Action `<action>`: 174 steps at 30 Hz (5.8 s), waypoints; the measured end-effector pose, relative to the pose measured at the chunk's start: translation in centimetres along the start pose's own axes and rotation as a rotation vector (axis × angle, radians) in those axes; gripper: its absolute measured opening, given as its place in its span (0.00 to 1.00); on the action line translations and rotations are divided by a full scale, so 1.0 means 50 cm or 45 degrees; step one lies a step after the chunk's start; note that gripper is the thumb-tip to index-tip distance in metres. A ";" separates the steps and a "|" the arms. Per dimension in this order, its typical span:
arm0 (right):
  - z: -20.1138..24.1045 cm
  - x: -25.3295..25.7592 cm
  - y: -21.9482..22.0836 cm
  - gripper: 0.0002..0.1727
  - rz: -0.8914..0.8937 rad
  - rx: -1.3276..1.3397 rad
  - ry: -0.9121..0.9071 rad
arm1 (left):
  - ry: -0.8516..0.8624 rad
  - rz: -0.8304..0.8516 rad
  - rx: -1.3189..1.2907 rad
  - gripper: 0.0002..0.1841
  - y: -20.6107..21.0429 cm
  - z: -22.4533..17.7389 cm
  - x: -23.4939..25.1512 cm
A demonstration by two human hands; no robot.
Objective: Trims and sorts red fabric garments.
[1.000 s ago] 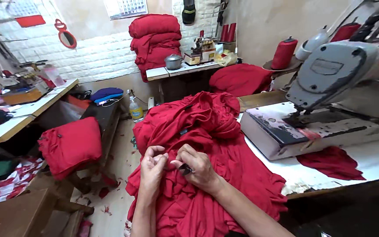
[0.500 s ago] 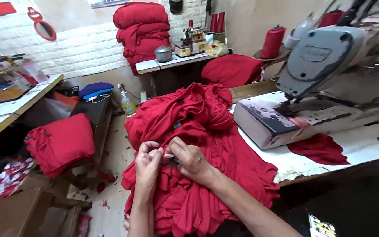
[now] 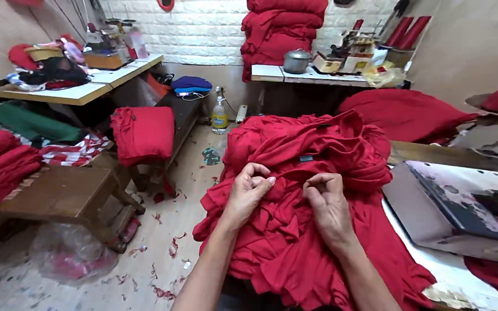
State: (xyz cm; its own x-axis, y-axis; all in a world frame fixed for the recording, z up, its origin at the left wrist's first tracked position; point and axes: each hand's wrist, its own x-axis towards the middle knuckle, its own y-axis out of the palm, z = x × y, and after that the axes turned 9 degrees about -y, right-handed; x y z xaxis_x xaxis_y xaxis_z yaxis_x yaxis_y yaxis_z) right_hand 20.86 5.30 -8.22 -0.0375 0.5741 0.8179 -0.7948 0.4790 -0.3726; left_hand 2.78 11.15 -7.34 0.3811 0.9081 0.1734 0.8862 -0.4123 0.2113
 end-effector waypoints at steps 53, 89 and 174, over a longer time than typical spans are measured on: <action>-0.179 0.119 -0.082 0.22 0.083 -0.325 0.377 | 0.329 -0.178 0.532 0.10 -0.090 -0.042 0.190; -0.198 0.080 -0.052 0.24 -0.054 -0.398 0.363 | 0.899 -0.408 1.304 0.09 0.153 0.007 -0.074; -0.179 0.084 -0.041 0.24 0.016 -0.663 0.224 | 0.012 -0.779 0.944 0.26 -0.234 0.158 -0.233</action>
State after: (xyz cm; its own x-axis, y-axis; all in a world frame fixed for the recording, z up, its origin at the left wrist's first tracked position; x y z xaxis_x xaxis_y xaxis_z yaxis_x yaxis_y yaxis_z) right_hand 27.72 12.68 -7.93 0.0926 0.6630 0.7429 -0.3881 0.7111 -0.5862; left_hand -9.97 5.97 -19.42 -0.2018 0.9487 0.2432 0.8733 0.2867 -0.3938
